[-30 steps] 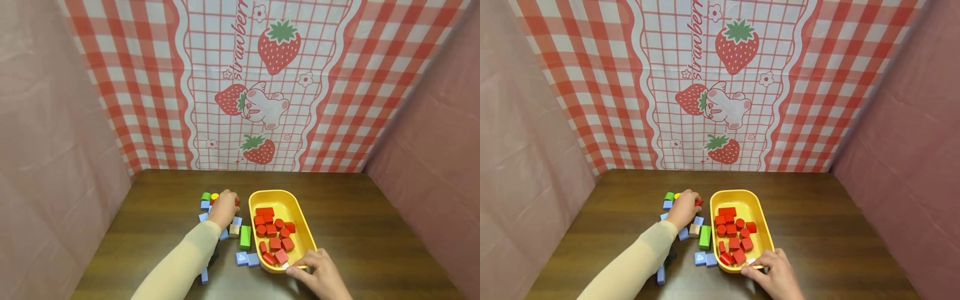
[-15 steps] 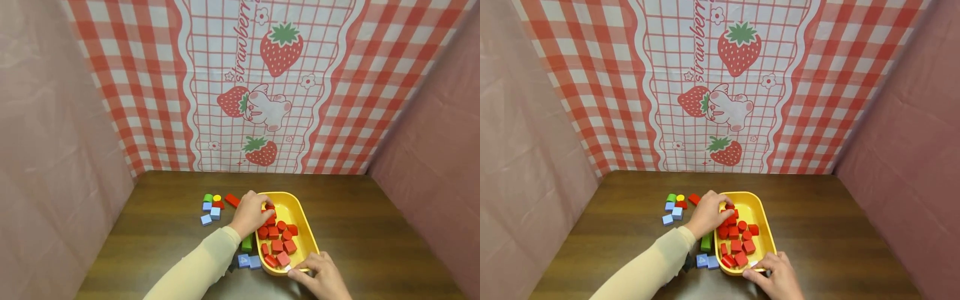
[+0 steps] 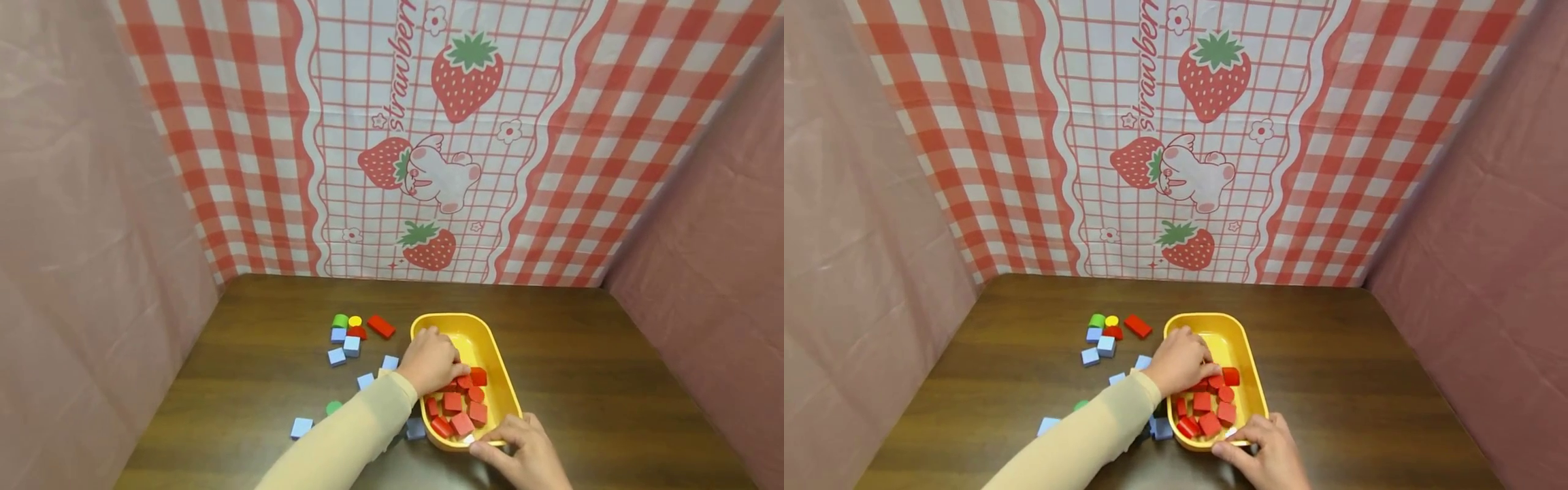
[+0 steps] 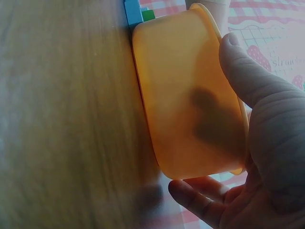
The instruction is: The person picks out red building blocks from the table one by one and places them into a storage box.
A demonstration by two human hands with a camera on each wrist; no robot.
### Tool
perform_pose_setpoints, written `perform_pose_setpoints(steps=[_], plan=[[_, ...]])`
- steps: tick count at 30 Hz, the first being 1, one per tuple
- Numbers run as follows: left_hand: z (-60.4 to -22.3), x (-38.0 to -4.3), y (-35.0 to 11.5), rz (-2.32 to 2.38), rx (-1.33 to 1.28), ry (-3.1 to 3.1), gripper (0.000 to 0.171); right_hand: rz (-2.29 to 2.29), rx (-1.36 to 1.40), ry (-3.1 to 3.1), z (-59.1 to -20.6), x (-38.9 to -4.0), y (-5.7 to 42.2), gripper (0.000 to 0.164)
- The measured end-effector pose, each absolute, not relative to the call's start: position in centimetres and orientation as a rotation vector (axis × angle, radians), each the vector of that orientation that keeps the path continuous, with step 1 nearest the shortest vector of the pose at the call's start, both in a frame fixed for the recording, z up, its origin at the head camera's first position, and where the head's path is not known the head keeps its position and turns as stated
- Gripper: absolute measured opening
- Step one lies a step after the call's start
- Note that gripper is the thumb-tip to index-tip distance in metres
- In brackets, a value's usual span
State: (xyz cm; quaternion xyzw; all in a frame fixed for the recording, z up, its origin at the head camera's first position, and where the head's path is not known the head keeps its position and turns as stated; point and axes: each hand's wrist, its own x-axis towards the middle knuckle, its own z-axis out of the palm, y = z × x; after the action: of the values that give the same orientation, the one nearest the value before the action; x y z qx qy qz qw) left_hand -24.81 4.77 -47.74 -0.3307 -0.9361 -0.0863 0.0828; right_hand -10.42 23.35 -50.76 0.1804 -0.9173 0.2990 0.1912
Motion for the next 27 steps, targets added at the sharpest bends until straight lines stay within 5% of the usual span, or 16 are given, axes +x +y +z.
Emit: perform_pose_setpoints(steps=[22,27], plan=[[-47.7,-24.6,3.3,-0.441,-0.811,-2.769,0.049,0.868,0.450,-2.630,-50.6,-10.4,23.1,0.017],[-46.9,-26.3,1.0,-0.595,-0.622,-2.690,0.039,0.871,0.407,-2.669,-50.4,-10.3,23.0,0.016]])
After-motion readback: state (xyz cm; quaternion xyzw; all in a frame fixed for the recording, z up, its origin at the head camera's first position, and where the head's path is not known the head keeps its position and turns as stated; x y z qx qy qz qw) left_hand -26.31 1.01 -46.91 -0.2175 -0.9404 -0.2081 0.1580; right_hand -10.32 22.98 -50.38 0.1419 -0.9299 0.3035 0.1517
